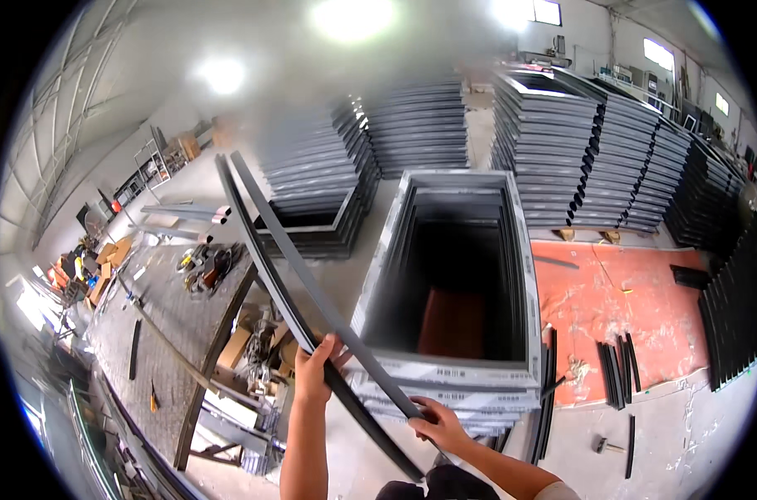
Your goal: The person fits metal strips into window frames by hand, stacks the window frames, and retrieves more metal pieces from the floor.
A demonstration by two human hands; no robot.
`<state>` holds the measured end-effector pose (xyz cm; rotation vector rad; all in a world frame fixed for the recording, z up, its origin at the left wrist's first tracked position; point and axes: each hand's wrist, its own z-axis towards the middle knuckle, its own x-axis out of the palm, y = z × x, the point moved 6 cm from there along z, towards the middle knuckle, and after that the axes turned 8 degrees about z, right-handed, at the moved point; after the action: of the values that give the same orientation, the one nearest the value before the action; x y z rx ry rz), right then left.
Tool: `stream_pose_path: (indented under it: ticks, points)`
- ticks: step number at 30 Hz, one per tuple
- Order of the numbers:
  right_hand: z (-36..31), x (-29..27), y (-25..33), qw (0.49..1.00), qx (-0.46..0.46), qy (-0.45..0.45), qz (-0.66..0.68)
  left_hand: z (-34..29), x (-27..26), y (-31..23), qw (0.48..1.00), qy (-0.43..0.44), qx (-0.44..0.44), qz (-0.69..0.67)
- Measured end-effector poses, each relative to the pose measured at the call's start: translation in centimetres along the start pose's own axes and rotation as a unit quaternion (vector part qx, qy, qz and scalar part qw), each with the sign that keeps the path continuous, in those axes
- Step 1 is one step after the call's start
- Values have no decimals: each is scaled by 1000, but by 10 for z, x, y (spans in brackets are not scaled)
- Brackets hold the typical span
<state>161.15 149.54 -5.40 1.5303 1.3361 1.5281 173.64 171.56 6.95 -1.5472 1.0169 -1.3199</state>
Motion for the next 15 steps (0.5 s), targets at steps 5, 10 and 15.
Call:
stream_pose_path:
  ticks: [5, 10, 15]
  points:
    - [60, -28, 26, 988, 1, -100, 118, 98, -25, 12, 993, 40, -35, 107]
    - [140, -58, 49, 980, -46, -192, -4, 199, -54, 83, 981, 60, -66, 170]
    - [239, -54, 45, 954, -2, -301, -17, 295, -61, 173, 935, 90, -80, 333]
